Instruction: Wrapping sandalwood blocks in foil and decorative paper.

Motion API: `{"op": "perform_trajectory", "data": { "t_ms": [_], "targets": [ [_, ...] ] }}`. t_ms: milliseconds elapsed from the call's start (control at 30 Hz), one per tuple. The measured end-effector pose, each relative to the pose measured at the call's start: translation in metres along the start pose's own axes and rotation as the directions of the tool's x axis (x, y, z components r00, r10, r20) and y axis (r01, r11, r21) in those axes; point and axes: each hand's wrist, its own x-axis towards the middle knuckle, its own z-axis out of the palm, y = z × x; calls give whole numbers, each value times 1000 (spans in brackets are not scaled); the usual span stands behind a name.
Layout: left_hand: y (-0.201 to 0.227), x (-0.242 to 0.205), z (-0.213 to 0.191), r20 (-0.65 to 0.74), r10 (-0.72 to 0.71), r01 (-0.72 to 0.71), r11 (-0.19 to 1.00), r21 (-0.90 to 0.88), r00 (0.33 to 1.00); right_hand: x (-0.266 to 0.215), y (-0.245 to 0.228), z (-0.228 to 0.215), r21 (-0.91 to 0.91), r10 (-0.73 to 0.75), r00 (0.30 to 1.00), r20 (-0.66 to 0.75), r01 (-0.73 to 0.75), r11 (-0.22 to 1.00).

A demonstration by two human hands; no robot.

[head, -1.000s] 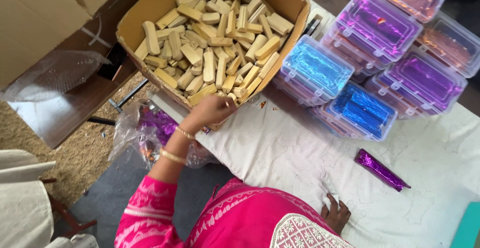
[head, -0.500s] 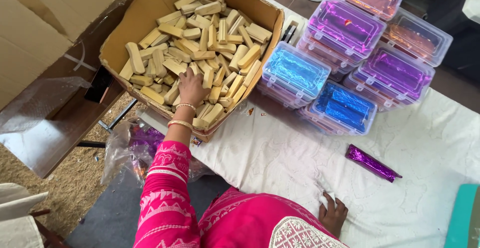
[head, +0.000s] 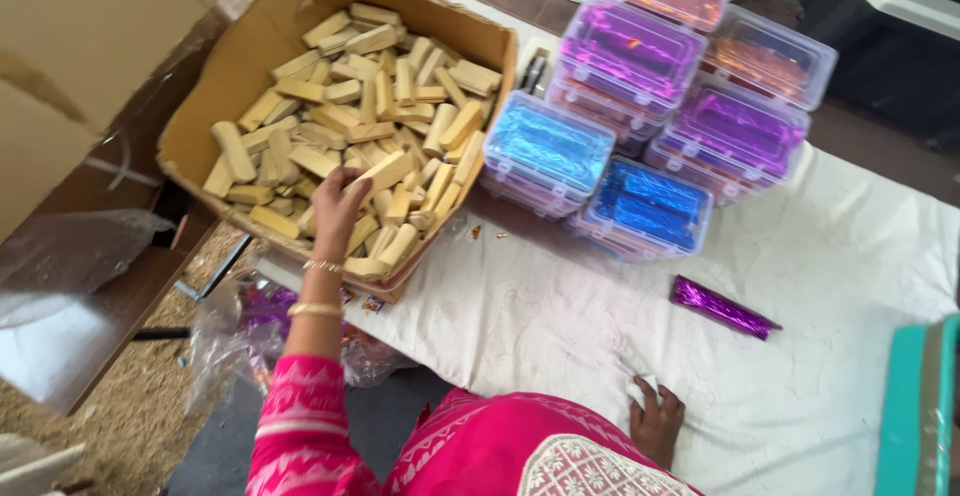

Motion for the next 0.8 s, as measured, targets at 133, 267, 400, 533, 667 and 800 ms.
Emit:
{"op": "perform_trajectory", "data": {
  "t_ms": [133, 267, 400, 533, 667, 800],
  "targets": [
    [46, -47, -4, 213, 40, 25, 956, -292, 976, -23, 6, 16, 56, -7, 1000, 18, 6, 998],
    [51, -94, 22, 417, -6, 177, 911, -373, 909, -61, 29, 33, 80, -113, 985, 128, 103, 991],
    [69, -118, 53, 454, -159, 181, 983, -6, 877, -83, 20, 6, 147, -122, 972, 199, 94, 985],
    [67, -132, 88, 600, -64, 212, 961, -178, 797, -63, -2, -29, 313, -203, 943, 265, 115, 943],
    [67, -162, 149, 751, -64, 185, 980, -78, 657, -27, -23, -80, 571, 162, 917, 366, -359, 738],
    [29, -206, 235, 869, -74, 221, 974, -41, 489, 11, -22, -110, 674, 409, 845, 345, -527, 518]
  ]
}}
